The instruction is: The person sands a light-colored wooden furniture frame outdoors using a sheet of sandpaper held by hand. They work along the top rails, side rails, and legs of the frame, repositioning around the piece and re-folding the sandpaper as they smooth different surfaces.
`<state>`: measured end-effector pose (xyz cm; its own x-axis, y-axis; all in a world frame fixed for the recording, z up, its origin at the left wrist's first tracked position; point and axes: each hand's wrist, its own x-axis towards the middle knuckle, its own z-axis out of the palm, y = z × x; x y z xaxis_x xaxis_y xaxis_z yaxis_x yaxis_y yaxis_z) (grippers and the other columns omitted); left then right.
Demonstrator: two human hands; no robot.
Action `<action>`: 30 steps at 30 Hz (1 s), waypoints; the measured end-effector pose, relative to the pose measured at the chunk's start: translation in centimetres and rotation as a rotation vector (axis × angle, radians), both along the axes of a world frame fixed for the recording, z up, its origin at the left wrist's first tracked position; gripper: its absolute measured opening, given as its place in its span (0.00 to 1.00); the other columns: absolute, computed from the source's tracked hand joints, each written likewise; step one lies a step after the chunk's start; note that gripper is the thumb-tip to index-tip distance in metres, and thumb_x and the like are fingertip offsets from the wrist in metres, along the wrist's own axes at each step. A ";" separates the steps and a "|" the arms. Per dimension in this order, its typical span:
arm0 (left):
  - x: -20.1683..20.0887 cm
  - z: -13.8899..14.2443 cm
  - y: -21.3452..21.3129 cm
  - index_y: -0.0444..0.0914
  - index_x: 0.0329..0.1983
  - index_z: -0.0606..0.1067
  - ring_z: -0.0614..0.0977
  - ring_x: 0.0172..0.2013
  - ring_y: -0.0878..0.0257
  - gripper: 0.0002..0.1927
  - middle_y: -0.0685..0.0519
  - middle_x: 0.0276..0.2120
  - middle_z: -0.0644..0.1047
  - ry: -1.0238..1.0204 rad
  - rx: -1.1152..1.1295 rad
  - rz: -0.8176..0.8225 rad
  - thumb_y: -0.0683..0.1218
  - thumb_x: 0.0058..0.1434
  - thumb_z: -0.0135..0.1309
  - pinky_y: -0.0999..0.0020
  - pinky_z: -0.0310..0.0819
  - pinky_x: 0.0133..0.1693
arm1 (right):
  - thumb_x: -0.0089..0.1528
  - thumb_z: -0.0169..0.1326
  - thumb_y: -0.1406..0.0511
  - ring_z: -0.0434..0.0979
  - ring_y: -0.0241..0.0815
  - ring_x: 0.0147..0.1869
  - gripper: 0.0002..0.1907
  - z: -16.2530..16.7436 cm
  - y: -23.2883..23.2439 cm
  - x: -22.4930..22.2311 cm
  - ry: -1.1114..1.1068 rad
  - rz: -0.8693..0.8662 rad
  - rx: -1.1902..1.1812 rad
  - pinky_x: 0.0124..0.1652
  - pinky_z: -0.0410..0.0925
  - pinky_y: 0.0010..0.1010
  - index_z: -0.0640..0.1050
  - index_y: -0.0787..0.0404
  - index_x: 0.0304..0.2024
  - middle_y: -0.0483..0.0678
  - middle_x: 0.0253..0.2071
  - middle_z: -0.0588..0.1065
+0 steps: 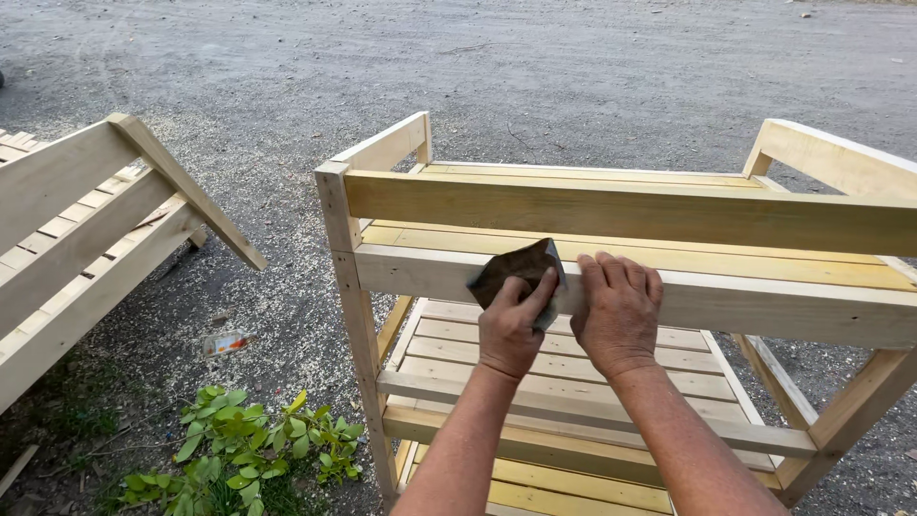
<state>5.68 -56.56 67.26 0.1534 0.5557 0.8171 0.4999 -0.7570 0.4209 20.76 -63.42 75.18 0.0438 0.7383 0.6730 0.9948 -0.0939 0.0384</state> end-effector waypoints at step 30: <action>-5.4 0.5 4.7 0.44 0.66 0.77 0.78 0.35 0.57 0.28 0.50 0.34 0.73 -0.236 0.111 0.456 0.36 0.62 0.59 0.61 0.76 0.37 | 0.49 0.71 0.58 0.68 0.45 0.61 0.32 -3.3 3.8 -0.4 0.021 0.072 0.273 0.66 0.56 0.45 0.76 0.51 0.54 0.43 0.52 0.72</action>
